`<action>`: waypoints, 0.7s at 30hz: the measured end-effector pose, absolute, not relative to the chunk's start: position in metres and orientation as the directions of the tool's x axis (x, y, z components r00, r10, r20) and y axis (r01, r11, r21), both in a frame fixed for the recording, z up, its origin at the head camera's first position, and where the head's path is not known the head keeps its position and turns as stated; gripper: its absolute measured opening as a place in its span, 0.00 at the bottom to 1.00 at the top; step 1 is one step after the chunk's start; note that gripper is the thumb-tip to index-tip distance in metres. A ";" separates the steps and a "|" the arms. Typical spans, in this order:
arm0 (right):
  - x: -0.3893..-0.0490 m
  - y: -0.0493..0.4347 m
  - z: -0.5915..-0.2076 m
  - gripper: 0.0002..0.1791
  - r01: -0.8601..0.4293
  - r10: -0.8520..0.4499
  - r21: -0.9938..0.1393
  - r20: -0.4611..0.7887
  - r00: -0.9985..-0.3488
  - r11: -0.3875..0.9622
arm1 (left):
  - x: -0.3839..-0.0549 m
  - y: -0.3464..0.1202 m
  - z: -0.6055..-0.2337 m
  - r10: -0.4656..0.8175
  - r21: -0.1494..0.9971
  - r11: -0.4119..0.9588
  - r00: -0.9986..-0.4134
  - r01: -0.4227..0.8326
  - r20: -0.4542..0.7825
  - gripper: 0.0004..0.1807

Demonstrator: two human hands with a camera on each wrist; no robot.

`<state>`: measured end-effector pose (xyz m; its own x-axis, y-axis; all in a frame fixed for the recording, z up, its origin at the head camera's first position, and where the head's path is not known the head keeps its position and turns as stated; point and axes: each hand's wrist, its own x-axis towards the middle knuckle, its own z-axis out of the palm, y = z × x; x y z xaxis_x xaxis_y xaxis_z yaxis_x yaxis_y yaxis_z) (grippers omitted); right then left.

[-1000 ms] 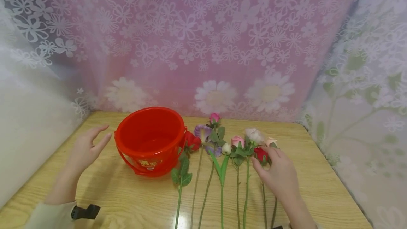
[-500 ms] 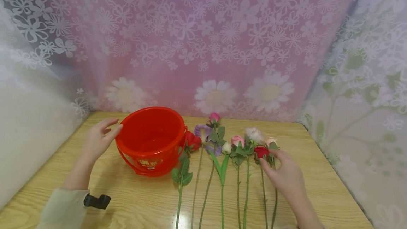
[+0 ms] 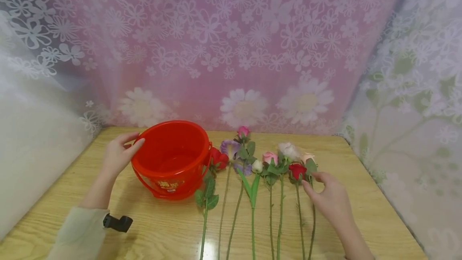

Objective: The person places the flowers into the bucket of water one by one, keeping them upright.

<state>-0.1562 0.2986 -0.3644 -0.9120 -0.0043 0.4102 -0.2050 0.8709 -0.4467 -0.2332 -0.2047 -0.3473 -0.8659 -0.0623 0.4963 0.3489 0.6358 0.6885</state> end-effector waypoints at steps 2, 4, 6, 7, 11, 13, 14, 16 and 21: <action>-0.158 0.303 -0.367 0.22 -0.205 0.000 -0.468 0.400 -0.917 0.859 | -0.234 -0.204 -0.347 -0.061 0.691 0.633 -0.868 0.349 0.494 0.20; -0.160 0.307 -0.371 0.21 -0.199 0.006 -0.492 0.383 -0.924 0.848 | -0.234 -0.204 -0.348 -0.059 0.695 0.627 -0.869 0.351 0.492 0.19; -0.162 0.311 -0.375 0.21 -0.185 0.012 -0.511 0.358 -0.934 0.840 | -0.235 -0.204 -0.348 -0.056 0.705 0.616 -0.873 0.352 0.485 0.18; -0.163 0.313 -0.376 0.21 -0.174 0.014 -0.520 0.338 -0.941 0.836 | -0.235 -0.205 -0.349 -0.055 0.710 0.611 -0.876 0.350 0.479 0.18; -0.165 0.320 -0.382 0.24 -0.130 0.017 -0.544 0.257 -0.966 0.829 | -0.235 -0.205 -0.349 -0.053 0.741 0.579 -0.891 0.340 0.450 0.18; -0.166 0.322 -0.385 0.25 -0.113 0.013 -0.558 0.217 -0.976 0.822 | -0.234 -0.205 -0.350 -0.055 0.751 0.569 -0.895 0.336 0.442 0.18; -0.166 0.323 -0.386 0.25 -0.109 0.010 -0.564 0.203 -0.979 0.818 | -0.235 -0.206 -0.350 -0.059 0.756 0.564 -0.896 0.334 0.440 0.18; -0.168 0.325 -0.390 0.25 -0.098 0.005 -0.569 0.176 -0.984 0.816 | -0.235 -0.206 -0.351 -0.067 0.761 0.559 -0.897 0.330 0.438 0.17; -0.173 0.330 -0.397 0.31 -0.034 0.007 -0.600 0.067 -0.998 0.799 | -0.235 -0.206 -0.352 -0.088 0.765 0.552 -0.890 0.330 0.447 0.16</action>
